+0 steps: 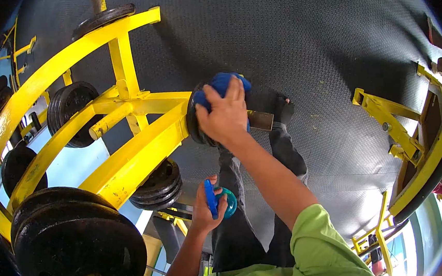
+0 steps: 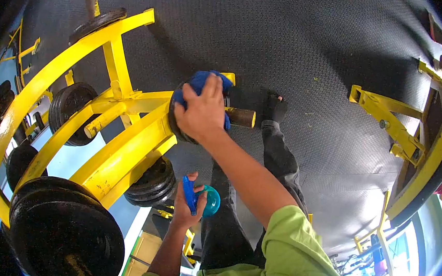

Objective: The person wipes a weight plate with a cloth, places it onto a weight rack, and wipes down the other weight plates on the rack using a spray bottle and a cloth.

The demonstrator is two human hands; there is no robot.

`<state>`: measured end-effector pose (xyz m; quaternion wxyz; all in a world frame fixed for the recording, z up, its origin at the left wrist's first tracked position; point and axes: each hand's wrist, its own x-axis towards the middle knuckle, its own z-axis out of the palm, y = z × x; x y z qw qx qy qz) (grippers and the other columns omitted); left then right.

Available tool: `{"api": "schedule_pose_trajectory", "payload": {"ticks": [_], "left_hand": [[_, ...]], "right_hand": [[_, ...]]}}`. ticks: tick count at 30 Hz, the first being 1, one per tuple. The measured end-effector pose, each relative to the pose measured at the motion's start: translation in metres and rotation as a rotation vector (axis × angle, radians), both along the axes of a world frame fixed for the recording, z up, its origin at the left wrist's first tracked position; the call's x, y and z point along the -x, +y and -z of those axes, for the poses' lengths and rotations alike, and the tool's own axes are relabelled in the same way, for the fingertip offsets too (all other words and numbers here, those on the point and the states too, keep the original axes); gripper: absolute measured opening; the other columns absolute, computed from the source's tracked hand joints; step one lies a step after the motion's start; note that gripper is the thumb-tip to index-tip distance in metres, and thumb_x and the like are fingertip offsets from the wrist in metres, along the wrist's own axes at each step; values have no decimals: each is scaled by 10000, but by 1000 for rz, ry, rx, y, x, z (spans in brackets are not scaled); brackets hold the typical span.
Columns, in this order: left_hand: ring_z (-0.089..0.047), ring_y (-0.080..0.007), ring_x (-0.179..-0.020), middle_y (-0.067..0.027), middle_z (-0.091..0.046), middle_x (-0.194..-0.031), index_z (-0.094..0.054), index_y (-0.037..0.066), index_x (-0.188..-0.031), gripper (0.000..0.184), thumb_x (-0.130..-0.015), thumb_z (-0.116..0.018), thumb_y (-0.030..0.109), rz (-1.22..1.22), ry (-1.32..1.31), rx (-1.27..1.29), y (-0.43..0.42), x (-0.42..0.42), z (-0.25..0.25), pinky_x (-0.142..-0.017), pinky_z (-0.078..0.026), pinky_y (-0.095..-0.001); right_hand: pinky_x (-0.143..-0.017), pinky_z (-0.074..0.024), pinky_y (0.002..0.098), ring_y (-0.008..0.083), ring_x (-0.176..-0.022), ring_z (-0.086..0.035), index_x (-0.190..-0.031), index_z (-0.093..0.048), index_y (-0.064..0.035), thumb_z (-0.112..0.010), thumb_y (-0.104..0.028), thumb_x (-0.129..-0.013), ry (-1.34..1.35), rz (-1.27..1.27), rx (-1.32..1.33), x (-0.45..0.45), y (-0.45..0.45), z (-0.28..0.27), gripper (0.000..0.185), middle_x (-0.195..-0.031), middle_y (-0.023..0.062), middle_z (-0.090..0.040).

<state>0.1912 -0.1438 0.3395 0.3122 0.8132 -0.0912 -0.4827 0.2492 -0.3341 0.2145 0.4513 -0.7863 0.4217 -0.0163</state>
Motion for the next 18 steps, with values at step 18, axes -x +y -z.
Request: {"api": "schedule_pose_trajectory", "payload": {"ticks": [18], "left_hand": [[-626, -247, -985, -158, -503, -1262, -427, -5, -1284, 480, -855, -615, 97, 25, -44, 35, -34, -19, 29, -818, -521, -340]], "right_hand": [[-930, -454, 442, 353, -1091, -588, -1042, -718, -102, -597, -376, -835, -267, -580, -131, -13, -57, 28, 364, -1139, 171, -641]]}}
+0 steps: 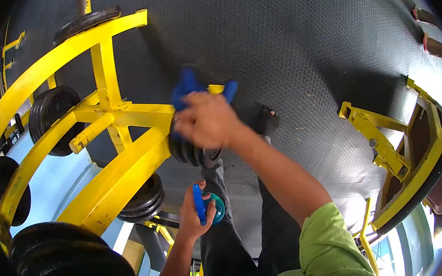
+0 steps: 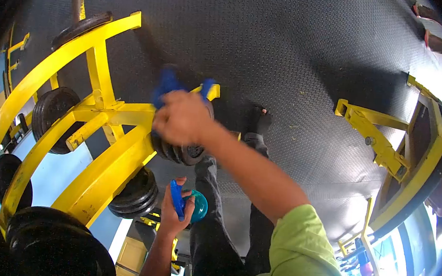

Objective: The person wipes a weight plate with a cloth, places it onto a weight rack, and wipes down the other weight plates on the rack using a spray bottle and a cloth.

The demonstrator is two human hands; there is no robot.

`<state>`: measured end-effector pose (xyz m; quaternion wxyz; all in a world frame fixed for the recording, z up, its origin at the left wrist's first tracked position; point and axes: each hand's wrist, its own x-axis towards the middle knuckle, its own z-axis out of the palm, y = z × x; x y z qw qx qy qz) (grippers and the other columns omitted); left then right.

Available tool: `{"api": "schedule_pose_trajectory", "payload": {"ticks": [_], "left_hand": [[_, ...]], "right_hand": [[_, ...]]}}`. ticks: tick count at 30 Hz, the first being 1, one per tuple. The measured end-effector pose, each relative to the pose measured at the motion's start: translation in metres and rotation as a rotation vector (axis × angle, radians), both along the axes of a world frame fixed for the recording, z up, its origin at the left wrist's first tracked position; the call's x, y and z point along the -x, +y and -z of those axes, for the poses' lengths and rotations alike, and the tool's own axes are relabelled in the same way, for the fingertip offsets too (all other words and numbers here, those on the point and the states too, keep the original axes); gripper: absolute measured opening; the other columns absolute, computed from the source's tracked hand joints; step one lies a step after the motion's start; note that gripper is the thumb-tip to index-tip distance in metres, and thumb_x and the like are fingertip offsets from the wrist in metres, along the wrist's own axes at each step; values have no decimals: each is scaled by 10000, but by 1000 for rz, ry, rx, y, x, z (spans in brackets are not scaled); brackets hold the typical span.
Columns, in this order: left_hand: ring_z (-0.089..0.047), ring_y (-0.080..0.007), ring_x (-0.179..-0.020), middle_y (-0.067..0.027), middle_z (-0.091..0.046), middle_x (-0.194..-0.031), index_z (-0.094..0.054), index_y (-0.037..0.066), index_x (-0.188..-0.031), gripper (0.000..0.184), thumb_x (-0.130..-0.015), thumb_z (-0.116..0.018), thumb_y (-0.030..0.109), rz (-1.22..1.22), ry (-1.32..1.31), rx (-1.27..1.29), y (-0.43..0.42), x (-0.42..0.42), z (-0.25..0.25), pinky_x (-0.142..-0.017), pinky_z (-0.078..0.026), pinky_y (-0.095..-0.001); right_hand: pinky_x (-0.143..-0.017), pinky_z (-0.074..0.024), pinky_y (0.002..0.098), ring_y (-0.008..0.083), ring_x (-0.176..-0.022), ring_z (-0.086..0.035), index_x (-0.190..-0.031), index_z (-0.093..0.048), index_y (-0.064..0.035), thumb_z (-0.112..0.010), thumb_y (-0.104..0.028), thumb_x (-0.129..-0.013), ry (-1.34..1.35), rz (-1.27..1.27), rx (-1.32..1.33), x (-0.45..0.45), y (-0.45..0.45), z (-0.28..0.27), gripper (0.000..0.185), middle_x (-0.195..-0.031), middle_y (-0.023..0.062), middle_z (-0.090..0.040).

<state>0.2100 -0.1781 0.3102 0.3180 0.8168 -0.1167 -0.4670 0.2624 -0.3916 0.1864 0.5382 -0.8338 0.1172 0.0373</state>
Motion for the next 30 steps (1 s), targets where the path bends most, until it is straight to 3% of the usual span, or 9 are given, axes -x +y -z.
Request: {"api": "schedule_pose_trajectory", "payload": {"ticks": [5, 7, 10, 12, 15, 17, 25, 29, 30], "left_hand": [[-640, -277, -971, -169, -517, -1238, -443, -2, -1260, 482, -840, -638, 130, 6, 50, -14, -3, 9, 9, -802, -534, -347], [-654, -291, -945, -179, -531, -1208, -455, 5, -1248, 486, -826, -654, 144, -30, 44, 5, -3, 16, 13, -776, -543, -346], [-656, -286, -934, -182, -533, -1206, -461, 6, -1241, 478, -830, -654, 155, -48, 11, 1, -3, 24, 22, -786, -539, -349], [-645, -282, -961, -191, -521, -1212, -482, 4, -1197, 421, -836, -653, 139, -61, -22, 12, -5, 24, 23, -829, -522, -337], [-623, -258, -996, -189, -497, -1238, -459, 5, -1190, 409, -847, -651, 121, -49, -83, 40, 18, 33, 23, -876, -494, -314], [-610, -244, -1005, -183, -483, -1255, -438, 7, -1200, 418, -852, -647, 107, -171, -22, 11, 17, 36, 10, -896, -479, -314], [-590, -203, -987, -161, -464, -1288, -385, 0, -1244, 441, -868, -603, 78, -213, -109, -14, 48, 26, -14, -893, -471, -326], [-581, -207, -1025, -163, -484, -1269, -425, -4, -1251, 456, -856, -605, 137, -355, -205, -191, 73, 23, -27, -904, -469, -329], [-575, -202, -1035, -149, -479, -1268, -434, -3, -1262, 474, -846, -608, 144, -247, -280, -143, 70, 20, -30, -901, -466, -322]], "right_hand": [[-966, -442, 444, 361, -1132, -569, -1248, -603, -117, -635, -338, -810, 144, -48, -57, -8, -14, 8, 492, -1239, 161, -600], [-1014, -432, 390, 303, -1142, -579, -1276, -556, -101, -512, -342, -924, 98, -111, -333, -8, -19, 103, 429, -1305, 189, -548], [-786, -549, 362, 191, -891, -659, -1164, -618, -104, -492, -359, -959, 967, 419, -1494, 24, -24, 125, 351, -1015, 77, -665], [-806, -545, 362, 194, -918, -660, -1181, -620, -113, -534, -400, -933, 739, 544, -1883, 69, 12, 137, 390, -1065, 89, -665], [-918, -500, 419, 264, -991, -642, -1224, -595, -125, -527, -463, -911, 401, 596, -1660, 133, 87, 127, 466, -1140, 124, -650], [-1015, -427, 464, 306, -1122, -586, -1264, -577, -113, -514, -489, -902, 535, 1094, -2493, 134, 121, 102, 525, -1221, 146, -618], [-1069, -362, 504, 335, -1197, -523, -1291, -549, -87, -415, -521, -923, 45, 1306, -2550, 108, 176, 69, 585, -1323, 160, -543], [-977, -443, 475, 354, -1083, -581, -1264, -537, -52, -415, -411, -938, -119, 1261, -2676, 102, 147, -44, 500, -1220, 176, -595], [-924, -461, 425, 314, -1023, -595, -1251, -537, -49, -425, -393, -940, 180, 1344, -2474, 95, 111, -75, 477, -1168, 160, -609]]}}
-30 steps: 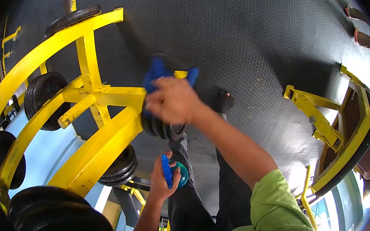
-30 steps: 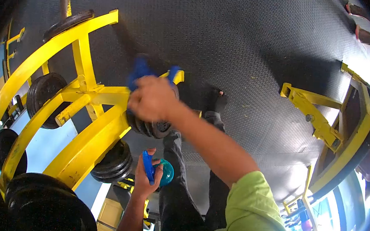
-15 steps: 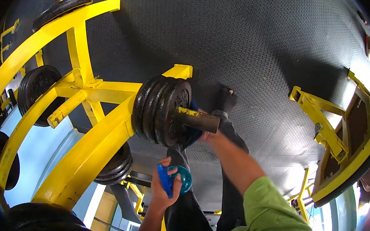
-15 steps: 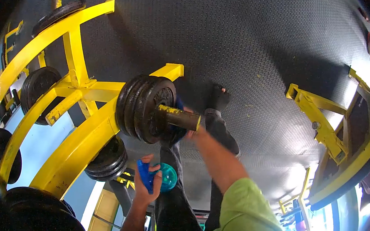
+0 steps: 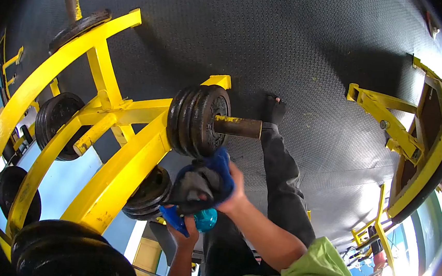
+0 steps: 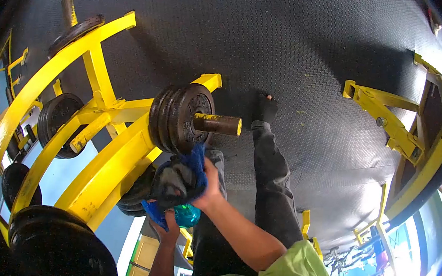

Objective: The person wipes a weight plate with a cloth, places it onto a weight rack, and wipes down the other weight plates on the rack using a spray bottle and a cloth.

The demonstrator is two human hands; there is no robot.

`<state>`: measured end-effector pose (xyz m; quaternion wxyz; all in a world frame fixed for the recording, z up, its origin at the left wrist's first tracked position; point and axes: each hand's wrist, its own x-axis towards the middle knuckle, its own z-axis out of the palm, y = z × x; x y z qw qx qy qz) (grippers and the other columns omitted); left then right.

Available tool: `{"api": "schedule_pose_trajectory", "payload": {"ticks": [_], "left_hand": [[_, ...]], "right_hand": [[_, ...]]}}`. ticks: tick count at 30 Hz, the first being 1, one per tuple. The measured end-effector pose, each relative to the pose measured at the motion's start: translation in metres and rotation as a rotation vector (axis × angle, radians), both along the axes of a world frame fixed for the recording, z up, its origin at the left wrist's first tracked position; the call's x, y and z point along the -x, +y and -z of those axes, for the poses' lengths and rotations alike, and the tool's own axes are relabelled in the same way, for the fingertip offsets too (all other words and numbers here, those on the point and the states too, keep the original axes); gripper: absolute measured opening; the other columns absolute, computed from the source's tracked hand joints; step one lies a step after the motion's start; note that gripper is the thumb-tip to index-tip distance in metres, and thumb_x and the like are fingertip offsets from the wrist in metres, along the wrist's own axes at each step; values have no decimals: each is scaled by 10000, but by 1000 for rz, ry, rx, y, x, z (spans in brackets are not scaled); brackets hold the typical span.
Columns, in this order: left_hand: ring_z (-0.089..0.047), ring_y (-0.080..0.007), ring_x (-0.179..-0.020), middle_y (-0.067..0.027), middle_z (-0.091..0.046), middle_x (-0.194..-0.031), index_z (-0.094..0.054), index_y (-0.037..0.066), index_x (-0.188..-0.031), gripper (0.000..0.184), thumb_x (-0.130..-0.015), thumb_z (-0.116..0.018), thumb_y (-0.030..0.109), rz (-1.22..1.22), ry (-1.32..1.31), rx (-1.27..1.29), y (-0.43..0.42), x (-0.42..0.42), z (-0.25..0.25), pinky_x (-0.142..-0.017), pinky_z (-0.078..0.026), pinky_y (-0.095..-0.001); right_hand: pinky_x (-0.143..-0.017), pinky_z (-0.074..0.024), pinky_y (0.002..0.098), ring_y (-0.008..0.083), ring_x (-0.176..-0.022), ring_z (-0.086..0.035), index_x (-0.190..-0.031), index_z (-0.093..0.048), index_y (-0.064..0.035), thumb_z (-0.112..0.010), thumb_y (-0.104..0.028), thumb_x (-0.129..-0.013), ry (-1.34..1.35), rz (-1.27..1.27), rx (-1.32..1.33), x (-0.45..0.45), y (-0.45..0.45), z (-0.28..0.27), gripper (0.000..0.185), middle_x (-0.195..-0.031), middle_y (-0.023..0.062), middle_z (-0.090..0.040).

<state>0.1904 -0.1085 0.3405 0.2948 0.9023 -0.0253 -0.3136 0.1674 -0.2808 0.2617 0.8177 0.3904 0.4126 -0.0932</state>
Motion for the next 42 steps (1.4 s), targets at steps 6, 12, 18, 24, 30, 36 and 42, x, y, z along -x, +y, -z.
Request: {"api": "schedule_pose_trajectory", "payload": {"ticks": [6, 12, 18, 24, 30, 36, 42], "left_hand": [[-582, -180, -989, -138, -465, -1261, -396, -5, -1285, 498, -851, -602, 124, 20, 49, 149, -1, 3, 8, -906, -470, -323], [-597, -216, -956, -182, -438, -1288, -369, -15, -1266, 455, -859, -562, 49, -12, 94, 237, -25, 12, 13, -884, -488, -338], [-575, -213, -1003, -189, -446, -1305, -347, -4, -1285, 475, -862, -557, 42, 102, 165, 246, -24, 15, 16, -878, -507, -348], [-598, -223, -1006, -190, -442, -1320, -341, 11, -1294, 472, -866, -542, 8, 146, 159, 158, -30, 8, 19, -888, -495, -344], [-567, -200, -994, -176, -438, -1314, -362, -8, -1282, 495, -843, -588, 23, 104, 188, 177, -35, -2, 28, -897, -491, -330], [-577, -175, -972, -165, -463, -1290, -400, -32, -1254, 456, -844, -591, 20, 139, 196, 206, -32, -4, 25, -898, -491, -334], [-602, -180, -1009, -169, -493, -1275, -410, -19, -1246, 419, -859, -570, 9, 210, 193, 116, -33, -3, 22, -1037, -353, -391]], "right_hand": [[-847, -462, 407, 349, -947, -602, -1200, -516, -29, -531, -292, -948, 409, -763, 1427, -38, -106, 30, 365, -1058, 195, -624], [-924, -422, 384, 287, -1015, -542, -1233, -418, -3, -596, -224, -897, 682, -723, 1747, -30, 26, 58, 440, -1126, 205, -517], [-829, -456, 387, 347, -922, -569, -1154, -473, -3, -646, -152, -831, 549, -882, 1476, 25, 51, 69, 395, -1027, 199, -568], [-902, -450, 394, 384, -1005, -563, -1159, -518, 1, -673, -159, -798, 635, -812, 1570, 10, 56, 47, 424, -1102, 225, -561], [-907, -473, 347, 211, -1015, -610, -1221, -538, -19, -683, -95, -793, 213, -1015, 1024, 90, 36, 185, 458, -1124, 121, -645], [-705, -520, 280, 113, -782, -617, -968, -647, -60, -703, -41, -782, -362, -990, 856, 44, -101, 206, 196, -873, 2, -650], [-632, -476, 275, 115, -678, -562, -906, -622, -46, -655, -58, -736, -345, -1564, 1354, -22, -141, 164, 173, -809, 10, -594]]}}
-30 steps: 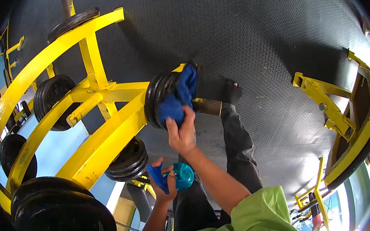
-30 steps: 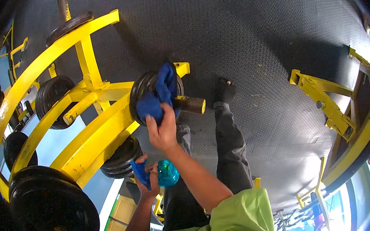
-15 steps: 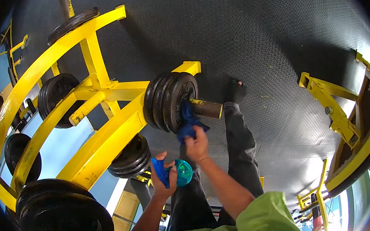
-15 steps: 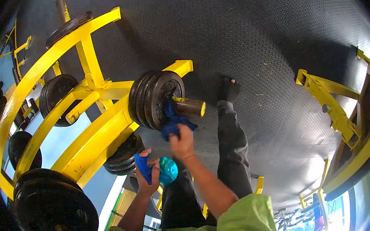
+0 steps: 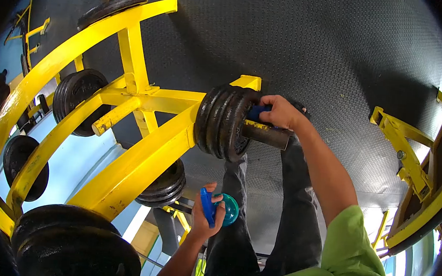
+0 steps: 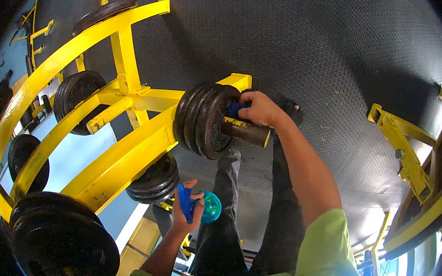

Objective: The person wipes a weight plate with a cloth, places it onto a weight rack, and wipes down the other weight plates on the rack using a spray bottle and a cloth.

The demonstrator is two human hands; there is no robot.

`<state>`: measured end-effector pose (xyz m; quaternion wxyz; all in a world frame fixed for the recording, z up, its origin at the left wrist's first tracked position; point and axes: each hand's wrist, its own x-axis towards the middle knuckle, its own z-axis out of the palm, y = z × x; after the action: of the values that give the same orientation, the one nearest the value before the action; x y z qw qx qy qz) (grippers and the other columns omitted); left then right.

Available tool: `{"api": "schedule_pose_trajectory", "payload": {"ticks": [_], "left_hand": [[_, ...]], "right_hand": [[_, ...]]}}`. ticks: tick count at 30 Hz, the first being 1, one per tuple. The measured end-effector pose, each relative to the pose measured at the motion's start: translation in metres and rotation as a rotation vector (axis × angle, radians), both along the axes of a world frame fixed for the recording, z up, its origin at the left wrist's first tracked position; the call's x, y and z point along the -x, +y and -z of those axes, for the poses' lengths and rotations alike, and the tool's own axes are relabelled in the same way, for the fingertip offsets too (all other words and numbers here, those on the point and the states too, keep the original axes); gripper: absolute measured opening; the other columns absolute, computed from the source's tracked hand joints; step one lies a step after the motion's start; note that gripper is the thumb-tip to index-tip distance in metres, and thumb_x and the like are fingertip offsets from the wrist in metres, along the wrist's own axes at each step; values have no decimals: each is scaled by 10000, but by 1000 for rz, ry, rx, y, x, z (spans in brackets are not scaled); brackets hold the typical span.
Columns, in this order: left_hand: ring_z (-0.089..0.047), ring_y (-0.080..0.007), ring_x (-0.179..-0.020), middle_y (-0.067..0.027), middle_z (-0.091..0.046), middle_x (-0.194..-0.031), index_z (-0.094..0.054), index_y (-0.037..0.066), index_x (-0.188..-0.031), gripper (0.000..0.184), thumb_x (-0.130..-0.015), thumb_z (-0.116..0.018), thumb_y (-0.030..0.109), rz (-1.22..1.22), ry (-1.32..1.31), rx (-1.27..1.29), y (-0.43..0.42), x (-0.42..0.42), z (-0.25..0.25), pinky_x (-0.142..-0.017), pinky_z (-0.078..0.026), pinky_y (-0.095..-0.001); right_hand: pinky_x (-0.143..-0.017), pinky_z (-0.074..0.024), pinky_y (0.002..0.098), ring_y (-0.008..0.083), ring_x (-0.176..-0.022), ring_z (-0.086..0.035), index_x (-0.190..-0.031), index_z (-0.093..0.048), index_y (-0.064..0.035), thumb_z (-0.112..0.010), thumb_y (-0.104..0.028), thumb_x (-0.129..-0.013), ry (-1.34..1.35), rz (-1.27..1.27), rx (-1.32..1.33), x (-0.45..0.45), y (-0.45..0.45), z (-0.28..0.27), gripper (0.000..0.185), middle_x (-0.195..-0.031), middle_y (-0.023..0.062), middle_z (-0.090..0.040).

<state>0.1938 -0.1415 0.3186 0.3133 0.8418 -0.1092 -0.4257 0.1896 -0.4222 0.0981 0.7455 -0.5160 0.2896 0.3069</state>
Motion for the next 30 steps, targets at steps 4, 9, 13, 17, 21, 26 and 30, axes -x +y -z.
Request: {"api": "schedule_pose_trajectory", "payload": {"ticks": [4, 9, 13, 17, 21, 26, 30], "left_hand": [[-595, -181, -1019, -172, -487, -1281, -416, -30, -1246, 424, -863, -584, 33, -38, 7, 36, 9, 8, 6, -981, -408, -366], [-576, -161, -1031, -132, -488, -1281, -419, -8, -1261, 443, -853, -590, 17, -84, 72, 17, -4, 13, -5, -908, -460, -332], [-573, -159, -1009, -118, -481, -1290, -419, 5, -1264, 457, -845, -598, 13, -82, 89, 39, 28, 35, 11, -890, -472, -319], [-602, -265, -1032, -196, -506, -1248, -419, -38, -1247, 488, -821, -629, 71, -138, 71, 63, -4, 25, -2, -858, -506, -324], [-577, -158, -967, -135, -464, -1300, -415, 8, -1259, 436, -855, -578, 27, 35, -7, 98, 10, 28, -4, -866, -484, -313], [-589, -150, -937, -111, -488, -1254, -412, -1, -1276, 458, -850, -579, 21, -143, 125, -16, 0, 30, -5, -868, -478, -305], [-649, -267, -938, -160, -501, -1226, -427, 0, -1290, 514, -823, -619, 93, -83, 31, 50, -3, 26, 1, -774, -531, -344]], "right_hand": [[-747, -457, 316, 193, -843, -565, -886, -580, -32, -618, -55, -709, -409, 116, 373, -2, 9, -38, 182, -951, 88, -559], [-835, -459, 372, 317, -923, -557, -964, -574, -56, -590, -55, -724, 115, 384, 485, -28, 33, -5, 240, -1008, 148, -522], [-805, -473, 461, 413, -948, -537, -864, -540, -73, -641, -56, -658, -350, 301, 754, -15, 58, -102, 230, -1020, 180, -486], [-807, -477, 478, 390, -1015, -548, -848, -564, -86, -670, -60, -619, -503, 160, 502, 23, 50, -148, 254, -1054, 178, -561], [-805, -461, 458, 310, -1017, -593, -1223, -545, -42, -657, -205, -666, -356, -124, 976, 10, 40, -113, 591, -1123, 177, -606], [-853, -448, 460, 308, -1022, -608, -1273, -488, 36, -623, -306, -729, -20, -498, 904, -19, 38, -99, 657, -1064, 155, -645], [-851, -450, 455, 320, -1017, -610, -1107, -562, 18, -606, -334, -743, 65, -462, 854, 15, 15, -118, 508, -1062, 173, -640]]}}
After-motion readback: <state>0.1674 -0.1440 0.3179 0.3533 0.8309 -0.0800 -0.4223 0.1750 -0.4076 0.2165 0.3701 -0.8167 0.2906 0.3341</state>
